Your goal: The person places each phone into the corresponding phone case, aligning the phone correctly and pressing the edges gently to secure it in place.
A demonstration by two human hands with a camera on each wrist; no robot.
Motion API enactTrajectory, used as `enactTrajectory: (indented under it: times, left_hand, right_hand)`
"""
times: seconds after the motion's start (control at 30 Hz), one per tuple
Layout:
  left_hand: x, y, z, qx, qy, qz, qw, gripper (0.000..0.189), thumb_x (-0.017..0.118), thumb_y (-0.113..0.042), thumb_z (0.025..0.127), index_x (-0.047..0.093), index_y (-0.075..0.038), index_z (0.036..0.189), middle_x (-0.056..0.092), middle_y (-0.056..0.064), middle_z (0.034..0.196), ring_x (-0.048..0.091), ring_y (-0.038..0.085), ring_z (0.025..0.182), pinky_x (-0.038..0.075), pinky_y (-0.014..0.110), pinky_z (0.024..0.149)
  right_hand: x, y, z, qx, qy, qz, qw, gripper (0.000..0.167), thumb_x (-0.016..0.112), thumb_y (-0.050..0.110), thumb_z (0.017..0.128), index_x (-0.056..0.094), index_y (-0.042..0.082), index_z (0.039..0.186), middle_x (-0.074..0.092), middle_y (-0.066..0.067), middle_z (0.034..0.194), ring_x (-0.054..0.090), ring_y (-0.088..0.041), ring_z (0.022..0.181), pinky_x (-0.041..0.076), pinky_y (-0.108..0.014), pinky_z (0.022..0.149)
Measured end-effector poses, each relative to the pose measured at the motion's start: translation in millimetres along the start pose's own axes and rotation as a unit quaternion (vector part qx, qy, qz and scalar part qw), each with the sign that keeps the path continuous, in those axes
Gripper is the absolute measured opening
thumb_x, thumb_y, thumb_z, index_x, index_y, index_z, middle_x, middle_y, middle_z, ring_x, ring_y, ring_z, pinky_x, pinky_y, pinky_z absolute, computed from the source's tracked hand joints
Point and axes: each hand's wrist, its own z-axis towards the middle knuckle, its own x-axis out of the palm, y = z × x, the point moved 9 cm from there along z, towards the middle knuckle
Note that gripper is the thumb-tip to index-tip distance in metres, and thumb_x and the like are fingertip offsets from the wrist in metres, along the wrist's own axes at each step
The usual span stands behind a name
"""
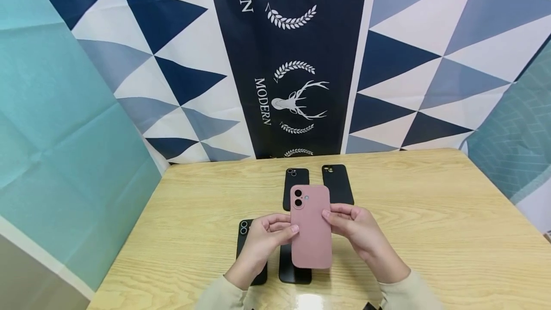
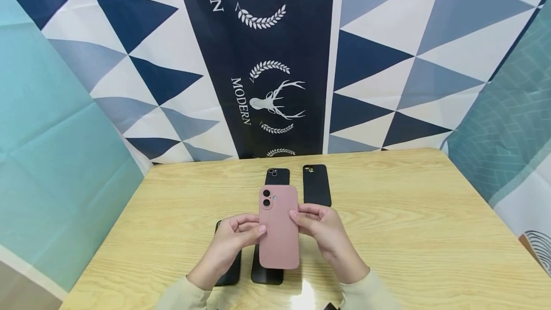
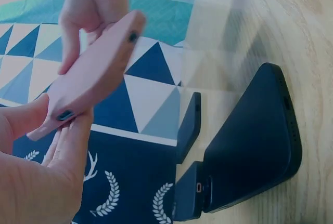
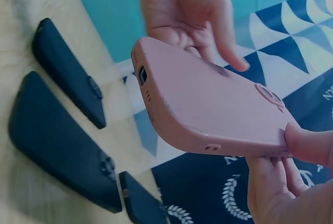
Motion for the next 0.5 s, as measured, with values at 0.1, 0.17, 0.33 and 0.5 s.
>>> enactTrajectory:
  times: [0.1,0.17,0.33,0.5]
  left_hand:
    - [1.6,1.1,-0.9,0.008,-0.007,-0.011,0.9999,0.037,0.073,-0.008,0.083,0.063,0.011,0.113,0.075,0.003,0.088,0.069,0.004,0.077,0.06,0.025,0.076]
    - [2.2,2.0,-1.7,0.012,-0.015,-0.013,0.9997,0.036,0.073,-0.007,0.083,0.063,0.011,0.113,0.076,0.006,0.089,0.069,0.004,0.075,0.06,0.025,0.074]
    - [0.2,5.3,-3.6,0.019,-0.048,-0.01,0.9986,0.035,0.072,-0.006,0.084,0.064,0.012,0.113,0.074,0.019,0.097,0.07,0.003,0.074,0.06,0.025,0.072]
    - [-7.3,-0.4,2.7,0.024,-0.065,0.003,0.9976,0.034,0.071,-0.006,0.084,0.064,0.012,0.112,0.074,0.02,0.097,0.07,0.004,0.073,0.06,0.025,0.072]
  right_hand:
    - [-3,5,1.3,-0.003,-0.008,0.004,1.0,0.034,0.06,0.006,0.092,0.055,-0.013,0.12,0.069,0.014,0.083,0.067,-0.002,0.078,0.057,-0.02,0.077]
    - [-4,5,1.5,-0.002,-0.009,0.011,0.9999,0.031,0.06,0.005,0.092,0.057,-0.011,0.118,0.069,0.014,0.083,0.067,-0.002,0.079,0.057,-0.02,0.078]
    - [-3,2,3.4,0.006,0.011,0.02,0.9997,0.026,0.062,0.008,0.091,0.062,-0.004,0.114,0.07,0.013,0.084,0.067,-0.002,0.081,0.057,-0.02,0.081]
    - [-1,6,12.6,0.009,0.039,0.004,0.9992,0.044,0.063,0.013,0.092,0.053,-0.013,0.125,0.071,0.011,0.089,0.069,-0.003,0.084,0.056,-0.02,0.084]
